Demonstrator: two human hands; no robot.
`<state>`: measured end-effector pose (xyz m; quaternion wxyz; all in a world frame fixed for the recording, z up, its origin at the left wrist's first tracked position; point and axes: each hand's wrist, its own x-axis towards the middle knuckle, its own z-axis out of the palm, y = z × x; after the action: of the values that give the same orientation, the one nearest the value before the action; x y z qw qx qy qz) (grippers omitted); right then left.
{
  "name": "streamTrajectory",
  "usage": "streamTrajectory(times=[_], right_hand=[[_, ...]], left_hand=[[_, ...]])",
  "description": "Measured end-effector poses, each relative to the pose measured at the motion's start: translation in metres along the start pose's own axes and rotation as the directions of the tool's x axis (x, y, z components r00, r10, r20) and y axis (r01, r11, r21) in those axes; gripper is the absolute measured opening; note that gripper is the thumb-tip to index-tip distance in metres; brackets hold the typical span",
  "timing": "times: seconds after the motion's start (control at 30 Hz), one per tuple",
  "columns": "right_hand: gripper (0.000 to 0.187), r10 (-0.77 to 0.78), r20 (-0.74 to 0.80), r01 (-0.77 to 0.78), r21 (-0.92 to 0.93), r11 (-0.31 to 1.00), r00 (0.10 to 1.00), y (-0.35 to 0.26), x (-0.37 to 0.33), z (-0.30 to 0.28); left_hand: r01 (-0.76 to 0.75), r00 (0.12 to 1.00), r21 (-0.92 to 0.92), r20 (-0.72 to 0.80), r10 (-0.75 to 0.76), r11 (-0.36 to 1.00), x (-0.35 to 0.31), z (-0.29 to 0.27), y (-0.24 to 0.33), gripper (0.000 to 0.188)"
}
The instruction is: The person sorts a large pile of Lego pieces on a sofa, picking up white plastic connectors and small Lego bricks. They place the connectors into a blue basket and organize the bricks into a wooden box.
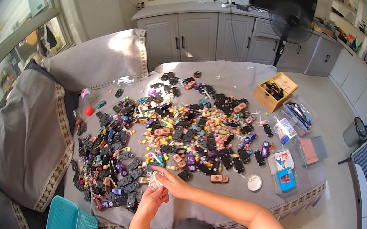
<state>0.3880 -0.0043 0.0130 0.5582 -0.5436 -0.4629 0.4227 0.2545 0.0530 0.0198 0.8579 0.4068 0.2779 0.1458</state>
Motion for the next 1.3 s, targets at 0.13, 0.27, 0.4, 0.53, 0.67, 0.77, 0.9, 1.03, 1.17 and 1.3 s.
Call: streamTrajectory(times=[0.13, 0.27, 0.4, 0.53, 0.67, 0.77, 0.9, 1.03, 1.17, 1.3], right_hand=[[0.042, 0.112, 0.036, -0.112, -0.012, 0.994, 0.993, -0.002, 0.018, 0.022], [0.038, 0.051, 0.018, -0.047, -0.157, 0.987, 0.999, 0.005, 0.039, 0.029], [0.032, -0.037, -0.313, -0.189, -0.658, 0.729, 0.949, -0.007, 0.075, 0.007], [0.029, -0.147, -0.287, -0.21, -0.894, 0.395, 0.947, 0.016, 0.092, -0.006], [0.026, -0.107, -0.253, -0.17, -0.855, 0.49, 0.962, 0.025, 0.1, -0.002], [0.022, -0.019, -0.397, -0.267, -0.651, 0.711, 0.918, 0.033, 0.11, -0.016], [0.016, -0.125, -0.573, -0.402, -0.697, 0.594, 0.81, 0.025, 0.114, -0.054], [0.016, 0.098, -0.559, -0.546, -0.731, 0.409, 0.823, 0.054, 0.102, -0.075], [0.015, 0.142, -0.334, -0.195, -0.132, 0.972, 0.932, 0.056, 0.12, -0.041], [0.016, 0.032, -0.475, -0.22, -0.347, 0.912, 0.879, 0.03, 0.127, -0.035]], left_hand=[[-0.006, 1.0, 0.082, 0.022, 0.004, 0.997, -0.003, -0.02, 0.012, 0.009], [-0.115, 0.989, 0.205, -0.065, 0.13, 0.972, 0.002, -0.032, 0.019, 0.008], [-0.24, 0.939, 0.149, -0.216, 0.268, 0.959, 0.005, -0.052, 0.032, 0.008], [-0.324, 0.903, -0.003, -0.298, 0.308, 0.946, -0.003, -0.071, 0.043, 0.008], [-0.332, 0.904, -0.036, -0.296, 0.307, 0.943, -0.006, -0.079, 0.045, 0.009], [-0.318, 0.913, -0.069, -0.293, 0.285, 0.946, -0.005, -0.079, 0.047, 0.009], [-0.332, 0.896, -0.108, -0.346, 0.278, 0.937, -0.009, -0.086, 0.05, 0.008], [-0.336, 0.895, -0.09, -0.341, 0.288, 0.937, -0.009, -0.083, 0.053, 0.008], [-0.326, 0.913, -0.092, -0.288, 0.288, 0.941, -0.008, -0.088, 0.049, 0.009], [-0.325, 0.887, -0.074, -0.37, 0.276, 0.943, -0.012, -0.098, 0.048, 0.01]])
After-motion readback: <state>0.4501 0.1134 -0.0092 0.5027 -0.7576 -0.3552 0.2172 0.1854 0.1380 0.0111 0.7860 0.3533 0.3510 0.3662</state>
